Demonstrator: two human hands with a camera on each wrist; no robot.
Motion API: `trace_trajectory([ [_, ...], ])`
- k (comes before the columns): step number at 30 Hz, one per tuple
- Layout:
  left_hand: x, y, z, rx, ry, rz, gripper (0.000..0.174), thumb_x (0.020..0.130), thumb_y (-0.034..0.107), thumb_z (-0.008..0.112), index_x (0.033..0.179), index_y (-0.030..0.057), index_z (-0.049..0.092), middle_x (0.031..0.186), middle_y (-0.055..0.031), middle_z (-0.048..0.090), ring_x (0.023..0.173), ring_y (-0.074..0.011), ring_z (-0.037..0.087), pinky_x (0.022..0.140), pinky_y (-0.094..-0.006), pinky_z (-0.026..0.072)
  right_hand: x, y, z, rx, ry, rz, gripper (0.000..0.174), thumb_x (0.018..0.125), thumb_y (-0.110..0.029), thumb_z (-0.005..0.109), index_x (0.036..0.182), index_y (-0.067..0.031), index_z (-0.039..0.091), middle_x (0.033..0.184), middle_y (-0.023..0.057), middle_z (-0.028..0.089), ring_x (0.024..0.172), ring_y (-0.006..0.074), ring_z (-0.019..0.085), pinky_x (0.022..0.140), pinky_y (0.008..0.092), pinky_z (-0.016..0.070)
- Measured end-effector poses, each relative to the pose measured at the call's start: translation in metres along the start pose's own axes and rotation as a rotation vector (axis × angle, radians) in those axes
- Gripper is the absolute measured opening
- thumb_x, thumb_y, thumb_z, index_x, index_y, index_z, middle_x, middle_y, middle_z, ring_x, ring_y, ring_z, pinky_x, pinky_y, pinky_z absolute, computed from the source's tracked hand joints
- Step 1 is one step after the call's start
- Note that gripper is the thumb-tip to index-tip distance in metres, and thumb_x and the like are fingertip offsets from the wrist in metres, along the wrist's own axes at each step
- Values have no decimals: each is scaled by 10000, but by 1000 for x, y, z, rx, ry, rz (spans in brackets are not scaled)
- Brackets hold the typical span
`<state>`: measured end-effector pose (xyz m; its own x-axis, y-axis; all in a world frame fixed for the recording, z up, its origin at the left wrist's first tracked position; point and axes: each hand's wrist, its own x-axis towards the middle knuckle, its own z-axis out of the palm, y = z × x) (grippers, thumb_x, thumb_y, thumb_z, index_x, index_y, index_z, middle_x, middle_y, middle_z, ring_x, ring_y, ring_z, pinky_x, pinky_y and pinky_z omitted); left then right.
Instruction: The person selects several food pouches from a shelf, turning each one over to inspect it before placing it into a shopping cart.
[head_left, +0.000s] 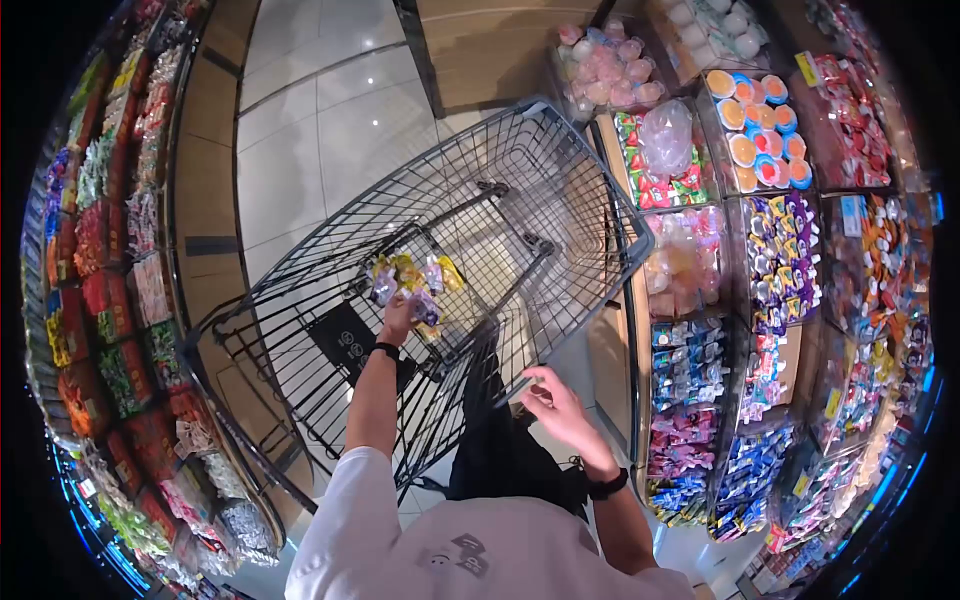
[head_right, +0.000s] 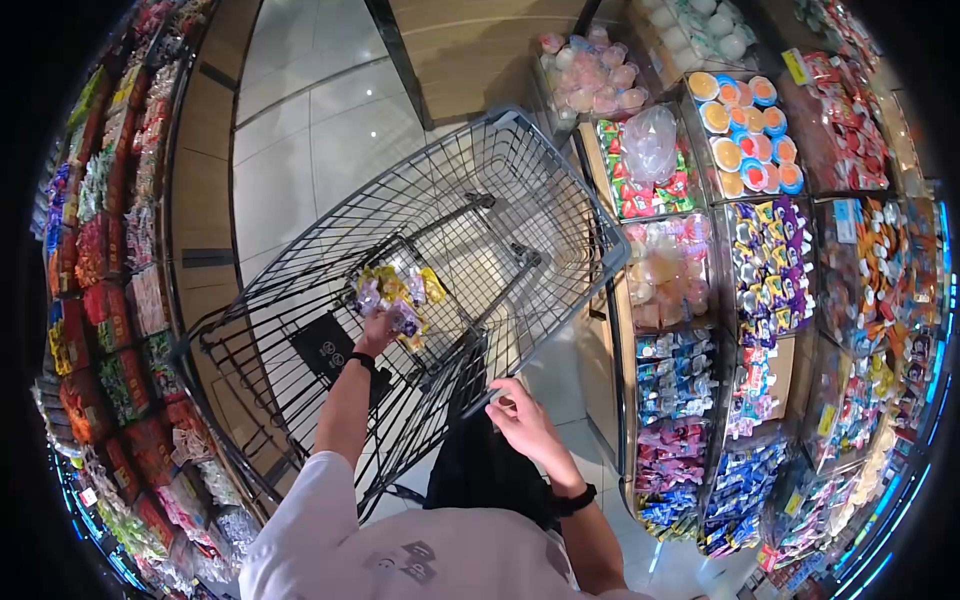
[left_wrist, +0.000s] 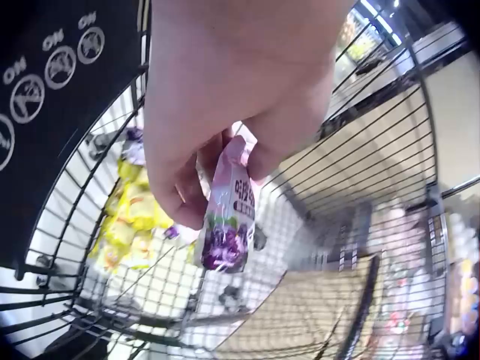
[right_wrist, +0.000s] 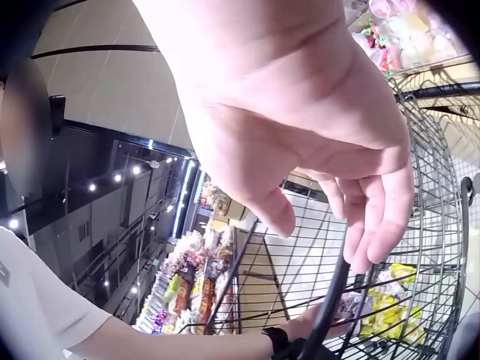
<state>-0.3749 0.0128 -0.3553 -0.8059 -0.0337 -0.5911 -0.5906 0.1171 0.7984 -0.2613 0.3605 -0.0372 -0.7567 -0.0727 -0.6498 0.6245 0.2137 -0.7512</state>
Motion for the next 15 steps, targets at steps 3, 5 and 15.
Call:
trace_trajectory([
  [3, -12, 7, 15, -238, 138, 171, 261, 865, 225, 711, 977, -3, 648, 882, -75, 672, 772, -148, 625, 592, -332, 501, 7, 10, 0, 75, -37, -17, 324, 960, -142, 652, 1248, -58, 529, 946, 81, 663, 859, 150, 663, 777, 293, 533],
  [5, 5, -70, -16, 180, 63, -401, 278, 917, 281, 617, 883, 6, 618, 719, -77, 576, 575, -174, 548, 471, -335, 463, 11, 12, 7, 130, -4, -35, 281, 956, -97, 647, 1212, -56, 537, 935, 83, 662, 861, 144, 664, 773, 294, 535],
  [15, 5, -133, 11, 648, 95, -279, 441, 858, 389, 672, 925, -47, 667, 869, -246, 704, 838, -403, 700, 733, -478, 542, 5, -6, 5, -13, -66, -7, 426, 939, -39, 645, 1339, -70, 502, 933, 89, 657, 783, 150, 642, 736, 291, 528],
])
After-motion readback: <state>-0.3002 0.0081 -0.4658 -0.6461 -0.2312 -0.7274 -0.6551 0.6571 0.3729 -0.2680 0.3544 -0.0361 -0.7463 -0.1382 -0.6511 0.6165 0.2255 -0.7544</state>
